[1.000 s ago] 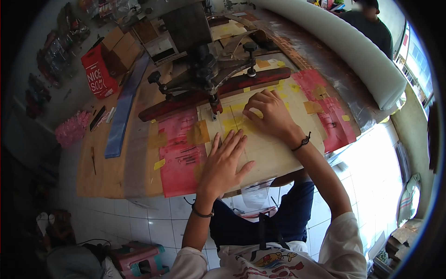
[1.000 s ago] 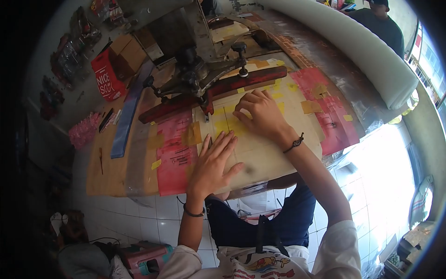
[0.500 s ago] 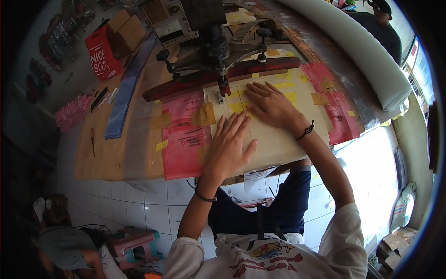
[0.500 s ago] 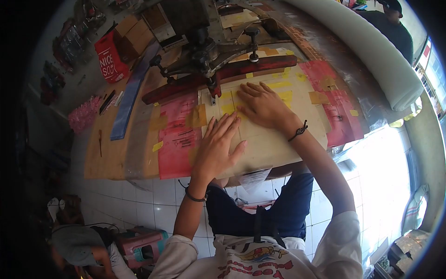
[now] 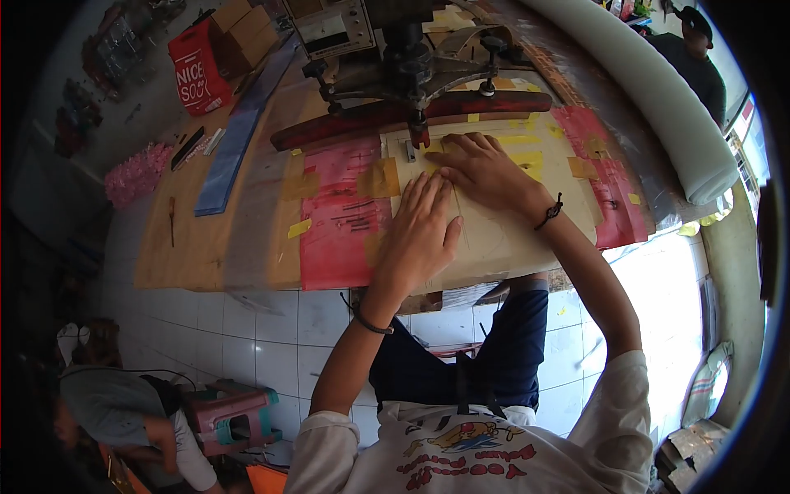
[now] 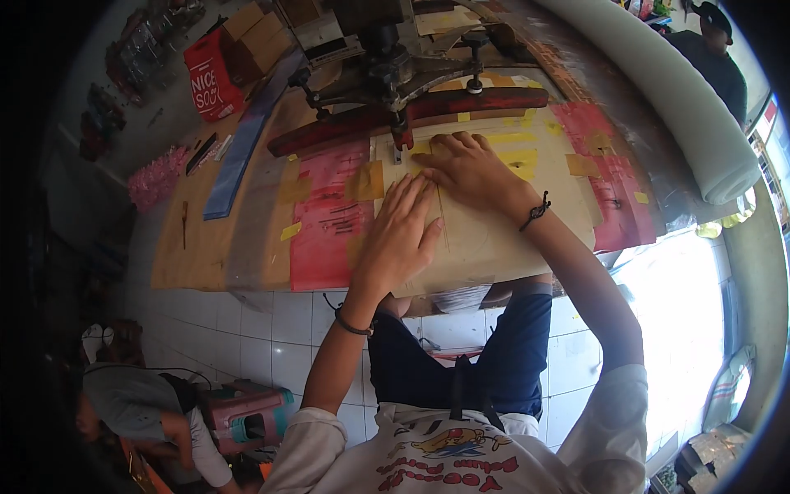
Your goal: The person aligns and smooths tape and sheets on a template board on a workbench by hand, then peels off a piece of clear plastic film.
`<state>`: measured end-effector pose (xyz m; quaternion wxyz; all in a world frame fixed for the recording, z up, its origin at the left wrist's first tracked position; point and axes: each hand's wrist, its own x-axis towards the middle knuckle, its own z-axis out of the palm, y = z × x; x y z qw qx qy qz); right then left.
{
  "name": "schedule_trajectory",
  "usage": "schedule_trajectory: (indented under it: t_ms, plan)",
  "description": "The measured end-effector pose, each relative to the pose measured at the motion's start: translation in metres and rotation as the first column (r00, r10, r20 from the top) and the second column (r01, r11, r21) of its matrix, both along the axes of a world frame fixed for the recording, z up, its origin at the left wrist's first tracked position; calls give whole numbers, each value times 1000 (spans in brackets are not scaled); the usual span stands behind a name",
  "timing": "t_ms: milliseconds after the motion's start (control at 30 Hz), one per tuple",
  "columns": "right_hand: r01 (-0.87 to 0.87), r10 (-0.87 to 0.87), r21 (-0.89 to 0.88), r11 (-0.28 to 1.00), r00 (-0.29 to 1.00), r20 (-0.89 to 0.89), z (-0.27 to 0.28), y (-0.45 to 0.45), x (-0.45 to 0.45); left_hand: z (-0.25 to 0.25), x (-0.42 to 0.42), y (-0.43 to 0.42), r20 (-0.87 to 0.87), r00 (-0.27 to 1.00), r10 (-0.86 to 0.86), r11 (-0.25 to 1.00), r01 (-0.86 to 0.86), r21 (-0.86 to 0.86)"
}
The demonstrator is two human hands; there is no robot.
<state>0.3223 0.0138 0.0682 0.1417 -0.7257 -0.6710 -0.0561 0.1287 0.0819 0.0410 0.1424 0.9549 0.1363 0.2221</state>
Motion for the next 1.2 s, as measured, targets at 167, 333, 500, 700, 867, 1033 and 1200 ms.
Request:
schedule_trajectory:
  t_ms: [167, 333, 500, 700, 867, 1033, 1200]
  plan:
    - [-110, 110, 18, 994, 994, 9, -7, -2, 12, 2, 0, 5, -45, 999, 10, 999, -12, -47]
    - [-136, 131, 102, 985, 990, 50, -17, 4, 24, 8, 0, 14, -136, 987, -88, 996, 90, 5]
    - [-136, 129, 110, 984, 989, 73, -17, 15, 28, 17, -3, 21, -259, 953, -158, 974, 194, 120]
    - [-166, 134, 210, 963, 978, 161, -10, 20, 31, 40, 11, 41, -279, 921, -273, 878, 357, 319]
    - [-316, 340, 177, 932, 932, -127, 0, 26, 38, 30, 15, 58, -158, 925, -344, 922, 365, 130]
    - [-348, 381, 223, 911, 916, -125, 0, 30, 46, 24, 15, 72, -79, 917, -392, 919, 394, 17]
    - [-310, 326, 159, 937, 941, -87, -2, 29, 43, 27, 13, 71, -97, 901, -422, 907, 418, -58]
